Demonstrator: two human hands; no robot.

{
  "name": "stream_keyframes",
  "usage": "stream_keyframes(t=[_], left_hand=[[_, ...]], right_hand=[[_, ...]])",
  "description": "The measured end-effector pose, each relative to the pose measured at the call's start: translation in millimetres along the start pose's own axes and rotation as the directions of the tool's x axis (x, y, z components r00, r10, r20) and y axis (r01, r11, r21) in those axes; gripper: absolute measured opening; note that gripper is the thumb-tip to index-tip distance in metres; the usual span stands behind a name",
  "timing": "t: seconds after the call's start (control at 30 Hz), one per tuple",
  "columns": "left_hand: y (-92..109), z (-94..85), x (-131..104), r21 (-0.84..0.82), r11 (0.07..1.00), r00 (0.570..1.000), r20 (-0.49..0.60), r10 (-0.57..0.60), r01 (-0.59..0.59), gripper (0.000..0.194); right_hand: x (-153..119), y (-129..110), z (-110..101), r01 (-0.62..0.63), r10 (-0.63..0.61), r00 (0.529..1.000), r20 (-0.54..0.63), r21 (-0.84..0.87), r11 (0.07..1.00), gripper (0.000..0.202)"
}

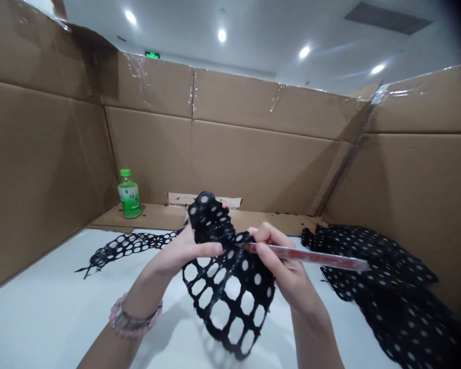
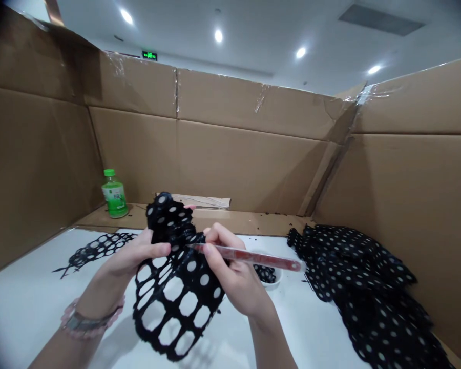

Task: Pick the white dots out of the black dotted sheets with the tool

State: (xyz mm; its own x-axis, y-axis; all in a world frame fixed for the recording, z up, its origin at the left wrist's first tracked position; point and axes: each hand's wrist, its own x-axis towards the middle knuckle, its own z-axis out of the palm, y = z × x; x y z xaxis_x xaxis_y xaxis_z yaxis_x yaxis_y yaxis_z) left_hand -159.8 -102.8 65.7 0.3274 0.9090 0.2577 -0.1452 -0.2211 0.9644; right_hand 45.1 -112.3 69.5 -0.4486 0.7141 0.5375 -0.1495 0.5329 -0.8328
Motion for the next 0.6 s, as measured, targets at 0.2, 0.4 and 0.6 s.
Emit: stream_keyframes(t=[0.2,0.4,0.6], left_hand=[[-13.8,-13.3,16.8,0.152,0.988,0.999,-0.046,-0.006,0.013,0.077],[-13.4,-18.0,19.8,0.497,0.861,0.932,-0.252,0.260,-0.106,0.070],[-8.7,1.8,12.8,0.056,0.998,0.940,0.340,-0.021,0.002,0.056]], right_hand=[[-0.8,0.3,-4.8,-0.008,0.008,1.000,0.001,0.163,0.987,0.026],[1.8,8.5,-1.9,-0.030,0.011,0.998,0.062,0.312,0.950,0.024],[5.6,14.7,-3.1,-0.086,0.069,0.996,0.058,0.397,0.914,0.022]])
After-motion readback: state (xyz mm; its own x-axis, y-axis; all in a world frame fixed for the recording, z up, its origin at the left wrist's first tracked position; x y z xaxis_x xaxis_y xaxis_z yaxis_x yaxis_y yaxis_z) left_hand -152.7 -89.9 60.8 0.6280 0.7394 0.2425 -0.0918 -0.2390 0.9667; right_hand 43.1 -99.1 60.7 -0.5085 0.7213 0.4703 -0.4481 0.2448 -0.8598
